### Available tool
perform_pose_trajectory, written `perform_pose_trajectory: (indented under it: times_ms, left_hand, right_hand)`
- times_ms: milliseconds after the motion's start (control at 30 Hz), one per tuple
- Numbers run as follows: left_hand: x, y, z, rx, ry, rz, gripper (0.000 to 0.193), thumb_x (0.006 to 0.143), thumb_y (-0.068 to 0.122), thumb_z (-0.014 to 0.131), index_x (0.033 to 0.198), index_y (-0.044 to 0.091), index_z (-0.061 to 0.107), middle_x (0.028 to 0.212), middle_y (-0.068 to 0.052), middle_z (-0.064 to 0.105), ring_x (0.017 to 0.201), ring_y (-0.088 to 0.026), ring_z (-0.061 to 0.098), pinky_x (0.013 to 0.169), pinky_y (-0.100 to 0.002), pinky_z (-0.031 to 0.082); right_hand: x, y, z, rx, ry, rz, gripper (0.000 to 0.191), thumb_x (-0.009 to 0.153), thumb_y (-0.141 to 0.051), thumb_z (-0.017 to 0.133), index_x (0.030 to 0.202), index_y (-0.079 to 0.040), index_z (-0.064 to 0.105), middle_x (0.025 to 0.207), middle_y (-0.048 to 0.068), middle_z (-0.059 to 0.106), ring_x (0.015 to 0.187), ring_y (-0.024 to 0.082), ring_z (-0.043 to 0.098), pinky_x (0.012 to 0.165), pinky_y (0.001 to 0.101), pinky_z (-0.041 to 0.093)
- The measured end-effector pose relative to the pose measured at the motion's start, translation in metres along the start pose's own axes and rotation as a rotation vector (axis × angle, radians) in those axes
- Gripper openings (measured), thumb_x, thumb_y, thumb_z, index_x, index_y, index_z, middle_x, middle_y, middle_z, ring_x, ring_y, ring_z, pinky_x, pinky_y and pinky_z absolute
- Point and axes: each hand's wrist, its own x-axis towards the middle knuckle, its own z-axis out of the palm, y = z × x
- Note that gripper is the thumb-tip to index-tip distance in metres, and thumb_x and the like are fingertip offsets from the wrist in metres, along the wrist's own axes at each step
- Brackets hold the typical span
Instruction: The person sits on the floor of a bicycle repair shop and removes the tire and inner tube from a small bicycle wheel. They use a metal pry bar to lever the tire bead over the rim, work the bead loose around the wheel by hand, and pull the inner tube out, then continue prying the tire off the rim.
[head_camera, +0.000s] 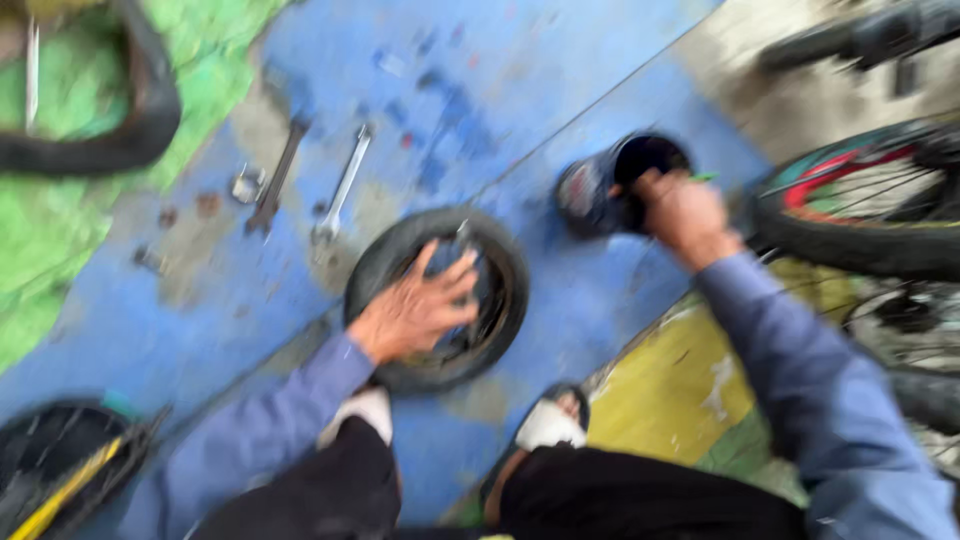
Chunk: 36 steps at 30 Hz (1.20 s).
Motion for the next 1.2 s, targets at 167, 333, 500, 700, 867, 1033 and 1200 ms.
perform_pose_trajectory:
  times_ms: [167,333,500,700,867,1033,1200]
  left_hand:
    - [-0.006,0.007,0.013,0.071,0.062,-0.013,0.027,0.082,0.015,0.067,0.108,0.02,0.062,0.14,-0.009,0.053,0.15,-0.029,0.031,0.119,-0.068,0.024]
    - [-0.007,0.005,0.019,0.119,0.043,-0.018,0.02,0.086,0.015,0.065,0.105,0.021,0.061,0.141,-0.009,0.052,0.151,-0.028,0.03,0.12,-0.068,0.022]
    - [-0.004,0.005,0.019,0.133,0.022,-0.01,0.021,0.086,0.014,0.063,0.105,0.022,0.061,0.142,-0.01,0.052,0.151,-0.029,0.029,0.119,-0.068,0.022]
    - [-0.005,0.005,0.022,0.141,0.063,-0.013,0.022,0.086,0.014,0.062,0.107,0.021,0.062,0.142,-0.009,0.052,0.151,-0.028,0.03,0.119,-0.068,0.023]
    - [-0.009,0.007,0.027,0.091,0.092,-0.022,0.02,0.088,0.017,0.062,0.107,0.02,0.064,0.143,-0.01,0.053,0.151,-0.028,0.03,0.12,-0.068,0.022]
    - [-0.013,0.011,0.032,0.079,0.153,-0.044,0.019,0.09,0.015,0.062,0.107,0.022,0.064,0.143,-0.008,0.053,0.152,-0.026,0.031,0.122,-0.068,0.021]
    - [-0.011,0.011,0.031,0.099,0.117,-0.05,0.017,0.09,0.016,0.061,0.106,0.022,0.062,0.142,-0.008,0.053,0.151,-0.026,0.03,0.12,-0.068,0.022]
  right_hand:
    - [-0.046,0.05,-0.036,0.203,-0.234,0.293,0.022,0.094,-0.019,0.058,0.109,-0.009,0.071,0.095,0.024,0.072,0.088,0.046,0.07,0.075,0.0568,0.055]
    - [-0.132,0.046,-0.06,0.315,-0.055,0.153,0.026,0.098,-0.028,0.075,0.113,-0.007,0.069,0.084,0.018,0.073,0.071,0.03,0.072,0.068,0.0392,0.057]
    - [-0.155,-0.029,-0.047,0.589,-0.387,-0.035,0.037,0.091,-0.03,0.072,0.125,-0.016,0.072,0.078,0.016,0.076,0.054,0.029,0.071,0.053,0.0415,0.055]
    - [-0.123,-0.092,-0.028,0.468,-0.354,-0.314,0.033,0.098,-0.029,0.057,0.124,-0.014,0.069,0.082,0.016,0.071,0.059,0.035,0.069,0.054,0.0465,0.055]
    - [-0.122,-0.107,-0.032,0.326,-0.41,-0.386,0.034,0.098,-0.03,0.054,0.124,-0.014,0.068,0.076,0.017,0.068,0.061,0.037,0.069,0.053,0.0473,0.054]
    - [-0.137,-0.109,-0.035,0.364,-0.507,-0.355,0.031,0.102,-0.033,0.052,0.121,-0.014,0.068,0.071,0.016,0.067,0.058,0.036,0.068,0.053,0.0471,0.054]
    - [-0.132,-0.106,-0.033,0.303,-0.491,-0.309,0.038,0.104,-0.03,0.048,0.135,-0.012,0.062,0.07,0.015,0.065,0.05,0.032,0.065,0.046,0.0457,0.051]
